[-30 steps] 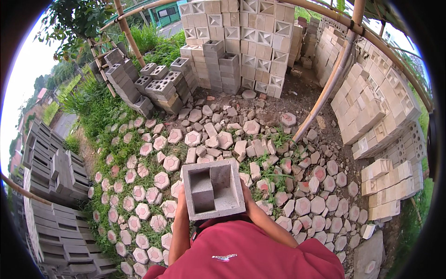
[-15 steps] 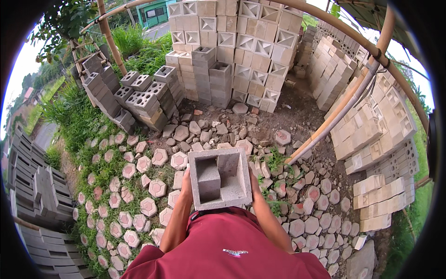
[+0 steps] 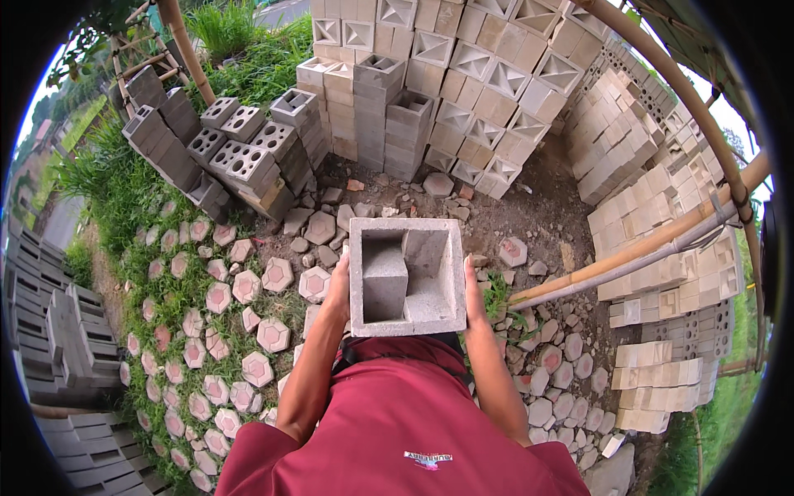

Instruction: The person picks up individual concrete ventilation blocks from a pile on the ground and places them into a vertical stack against a wall. They use both hands to lift and orient each block before setting it down.

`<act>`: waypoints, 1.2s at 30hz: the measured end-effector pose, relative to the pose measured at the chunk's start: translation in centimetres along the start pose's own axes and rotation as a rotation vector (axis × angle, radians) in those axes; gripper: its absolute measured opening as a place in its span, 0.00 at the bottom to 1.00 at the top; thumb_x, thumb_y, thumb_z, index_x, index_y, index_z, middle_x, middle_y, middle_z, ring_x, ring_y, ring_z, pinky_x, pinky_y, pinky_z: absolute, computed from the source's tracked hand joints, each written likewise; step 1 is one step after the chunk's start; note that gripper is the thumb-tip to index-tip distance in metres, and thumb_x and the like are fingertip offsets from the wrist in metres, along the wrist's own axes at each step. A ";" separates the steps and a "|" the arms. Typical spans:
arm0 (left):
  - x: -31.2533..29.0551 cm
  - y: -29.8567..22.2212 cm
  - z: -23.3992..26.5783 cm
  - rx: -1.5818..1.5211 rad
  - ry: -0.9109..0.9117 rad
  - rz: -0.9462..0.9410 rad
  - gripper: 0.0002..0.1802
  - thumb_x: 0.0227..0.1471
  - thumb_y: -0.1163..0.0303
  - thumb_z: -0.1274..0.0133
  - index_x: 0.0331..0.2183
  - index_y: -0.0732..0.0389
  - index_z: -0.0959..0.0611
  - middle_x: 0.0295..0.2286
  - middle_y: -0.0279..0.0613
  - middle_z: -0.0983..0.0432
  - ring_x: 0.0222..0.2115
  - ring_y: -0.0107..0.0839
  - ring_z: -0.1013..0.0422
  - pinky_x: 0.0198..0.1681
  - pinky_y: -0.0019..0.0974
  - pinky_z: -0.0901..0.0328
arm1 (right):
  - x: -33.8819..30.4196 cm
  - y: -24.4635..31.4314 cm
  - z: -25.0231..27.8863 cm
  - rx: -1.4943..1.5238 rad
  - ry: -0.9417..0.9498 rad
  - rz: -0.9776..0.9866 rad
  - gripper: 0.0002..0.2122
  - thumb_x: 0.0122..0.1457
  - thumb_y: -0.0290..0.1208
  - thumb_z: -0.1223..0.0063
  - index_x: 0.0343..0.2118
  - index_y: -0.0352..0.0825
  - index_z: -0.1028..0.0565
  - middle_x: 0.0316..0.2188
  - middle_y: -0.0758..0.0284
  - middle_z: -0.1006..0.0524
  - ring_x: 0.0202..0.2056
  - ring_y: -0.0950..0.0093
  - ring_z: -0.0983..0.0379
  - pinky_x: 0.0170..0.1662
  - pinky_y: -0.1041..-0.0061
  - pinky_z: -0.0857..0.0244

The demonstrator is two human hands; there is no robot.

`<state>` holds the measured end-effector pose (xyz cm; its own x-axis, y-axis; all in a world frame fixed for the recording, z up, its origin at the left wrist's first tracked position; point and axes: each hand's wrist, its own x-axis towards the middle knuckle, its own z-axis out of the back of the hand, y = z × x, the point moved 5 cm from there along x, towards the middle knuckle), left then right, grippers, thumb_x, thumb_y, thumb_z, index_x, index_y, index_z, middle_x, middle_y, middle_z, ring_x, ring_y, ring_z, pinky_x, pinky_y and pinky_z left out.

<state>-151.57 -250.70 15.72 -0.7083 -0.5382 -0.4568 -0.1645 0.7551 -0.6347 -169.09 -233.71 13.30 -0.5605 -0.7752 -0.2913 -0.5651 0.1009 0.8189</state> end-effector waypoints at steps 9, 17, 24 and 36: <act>11.4 -3.6 2.7 0.028 -0.182 0.055 0.26 0.59 0.49 0.65 0.44 0.58 0.24 0.33 0.36 0.26 0.30 0.28 0.31 0.35 0.38 0.33 | 9.8 3.2 -3.4 -0.308 0.071 -0.197 0.31 0.57 0.45 0.48 0.56 0.25 0.41 0.51 0.59 0.34 0.51 0.71 0.37 0.54 0.73 0.44; 21.8 2.2 7.5 -0.031 -0.317 0.219 0.27 0.59 0.50 0.64 0.50 0.60 0.27 0.42 0.38 0.28 0.40 0.29 0.34 0.46 0.32 0.40 | 19.1 -0.6 2.4 -0.409 0.214 -0.447 0.27 0.48 0.26 0.40 0.52 0.27 0.37 0.44 0.62 0.30 0.45 0.74 0.34 0.49 0.74 0.39; 31.5 -1.5 3.2 0.107 -0.301 0.338 0.25 0.60 0.54 0.63 0.48 0.64 0.27 0.38 0.39 0.27 0.36 0.26 0.32 0.40 0.32 0.37 | 28.2 0.6 7.0 -0.522 0.117 -0.517 0.20 0.45 0.21 0.47 0.43 0.27 0.33 0.35 0.67 0.28 0.36 0.77 0.32 0.40 0.76 0.36; 44.2 -2.2 -5.2 0.283 -0.083 0.380 0.26 0.59 0.54 0.62 0.49 0.66 0.28 0.43 0.41 0.27 0.41 0.27 0.32 0.47 0.31 0.40 | 35.1 6.6 12.9 -0.468 -0.061 -0.717 0.13 0.51 0.20 0.47 0.40 0.26 0.30 0.36 0.64 0.25 0.38 0.78 0.30 0.39 0.76 0.35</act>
<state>-186.09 -274.19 0.21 -0.6231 -0.2810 -0.7299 0.2963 0.7788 -0.5528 -200.33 -252.23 2.10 -0.2021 -0.5171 -0.8317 -0.4948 -0.6790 0.5423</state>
